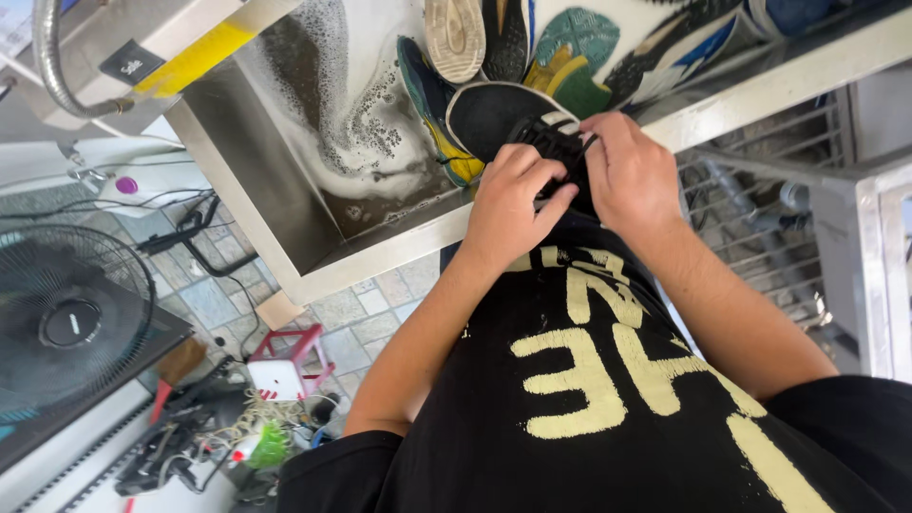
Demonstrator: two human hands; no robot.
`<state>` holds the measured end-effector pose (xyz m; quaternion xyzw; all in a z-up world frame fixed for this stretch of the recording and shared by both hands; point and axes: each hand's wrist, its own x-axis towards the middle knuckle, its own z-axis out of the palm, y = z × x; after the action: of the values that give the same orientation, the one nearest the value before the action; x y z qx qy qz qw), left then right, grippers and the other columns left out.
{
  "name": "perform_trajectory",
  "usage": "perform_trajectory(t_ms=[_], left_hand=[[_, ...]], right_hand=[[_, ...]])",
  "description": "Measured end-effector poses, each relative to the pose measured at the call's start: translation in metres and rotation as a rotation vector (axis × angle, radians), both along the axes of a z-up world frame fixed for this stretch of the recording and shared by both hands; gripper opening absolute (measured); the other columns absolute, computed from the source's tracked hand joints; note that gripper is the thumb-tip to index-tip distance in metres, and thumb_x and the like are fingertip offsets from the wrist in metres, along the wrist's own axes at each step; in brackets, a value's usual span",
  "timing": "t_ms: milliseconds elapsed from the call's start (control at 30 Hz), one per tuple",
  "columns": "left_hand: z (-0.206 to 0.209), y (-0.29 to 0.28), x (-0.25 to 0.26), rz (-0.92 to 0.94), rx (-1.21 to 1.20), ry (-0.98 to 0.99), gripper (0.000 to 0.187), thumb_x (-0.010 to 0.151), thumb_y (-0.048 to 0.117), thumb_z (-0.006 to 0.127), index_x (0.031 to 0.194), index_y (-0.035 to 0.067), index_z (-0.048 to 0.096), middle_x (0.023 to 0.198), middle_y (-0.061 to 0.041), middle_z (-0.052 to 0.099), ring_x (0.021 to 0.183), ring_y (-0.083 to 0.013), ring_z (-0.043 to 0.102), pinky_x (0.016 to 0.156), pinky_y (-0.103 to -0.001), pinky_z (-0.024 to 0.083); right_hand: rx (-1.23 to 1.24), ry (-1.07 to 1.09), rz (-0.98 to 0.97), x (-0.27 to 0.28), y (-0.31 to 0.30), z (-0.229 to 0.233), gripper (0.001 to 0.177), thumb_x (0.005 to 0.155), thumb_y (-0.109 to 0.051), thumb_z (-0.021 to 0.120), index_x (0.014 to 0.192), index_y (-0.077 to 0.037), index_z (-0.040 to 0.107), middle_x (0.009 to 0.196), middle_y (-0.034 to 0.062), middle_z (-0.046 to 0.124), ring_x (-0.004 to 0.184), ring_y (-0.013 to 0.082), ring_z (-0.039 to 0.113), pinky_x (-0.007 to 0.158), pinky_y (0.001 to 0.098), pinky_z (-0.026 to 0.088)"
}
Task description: The person cleans a pair of black sneakers by holding them against a rotating brush with soap and water, then rinses them under a faucet and begins to relace one of the shoes.
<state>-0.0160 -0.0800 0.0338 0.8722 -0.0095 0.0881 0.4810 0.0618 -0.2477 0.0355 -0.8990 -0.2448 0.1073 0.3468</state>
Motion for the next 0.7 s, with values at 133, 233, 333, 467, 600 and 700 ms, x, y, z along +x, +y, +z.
perform_trajectory(t_ms=[133,233,333,467,600,700], left_hand=[[0.0,-0.01,0.006,0.098,0.087,0.027,0.012,0.087,0.017,0.077,0.091,0.01,0.069,0.092,-0.004,0.066,0.101,-0.0267,0.062,0.084,-0.043,0.045],[-0.006,-0.001,0.009,0.147,-0.151,0.007,0.008,0.093,0.014,0.075,0.096,0.009,0.069,0.093,-0.003,0.068,0.097,-0.0216,0.063,0.084,-0.037,0.048],[-0.02,-0.005,0.02,0.181,-0.68,0.15,0.008,0.099,0.012,0.071,0.101,0.005,0.07,0.093,-0.001,0.069,0.09,-0.0139,0.063,0.083,-0.03,0.052],[-0.028,-0.013,0.023,0.008,-0.898,0.252,0.016,0.098,0.013,0.072,0.105,-0.002,0.07,0.096,0.001,0.071,0.09,-0.0072,0.065,0.082,-0.025,0.055],[-0.032,0.004,0.029,-0.117,-0.925,0.26,0.016,0.099,0.016,0.071,0.105,0.0,0.069,0.099,0.002,0.066,0.091,-0.0079,0.067,0.08,-0.027,0.059],[-0.031,0.013,0.025,-0.1,-0.455,0.175,0.013,0.102,0.015,0.07,0.102,0.002,0.07,0.094,-0.003,0.071,0.086,-0.0101,0.068,0.079,-0.028,0.056]], right_hand=[[0.157,0.008,0.168,0.009,-0.004,0.004,0.014,0.101,-0.001,0.057,0.113,0.003,0.053,0.118,0.0173,0.069,0.104,0.0423,0.066,0.087,0.0499,0.054],[0.345,0.033,0.272,0.011,-0.008,0.004,0.036,0.085,-0.006,0.067,0.108,0.009,0.044,0.119,0.023,0.062,0.106,0.045,0.063,0.087,0.0487,0.052],[0.229,-0.149,0.386,0.01,-0.009,0.005,0.022,0.089,-0.003,0.072,0.101,-0.003,0.054,0.123,0.0114,0.066,0.126,0.0407,0.065,0.104,0.0457,0.055],[0.174,-0.207,0.44,0.01,-0.006,0.008,0.033,0.081,-0.008,0.08,0.11,-0.001,0.066,0.125,0.0163,0.061,0.112,0.0404,0.062,0.094,0.049,0.054],[0.196,-0.201,0.368,0.007,-0.009,-0.004,0.019,0.087,-0.009,0.08,0.103,-0.004,0.072,0.117,0.0168,0.063,0.102,0.038,0.065,0.078,0.044,0.055],[0.271,-0.089,0.224,0.007,-0.02,-0.023,0.009,0.105,0.0,0.069,0.105,0.0,0.06,0.117,0.0137,0.068,0.096,0.0281,0.07,0.086,0.0383,0.058]])
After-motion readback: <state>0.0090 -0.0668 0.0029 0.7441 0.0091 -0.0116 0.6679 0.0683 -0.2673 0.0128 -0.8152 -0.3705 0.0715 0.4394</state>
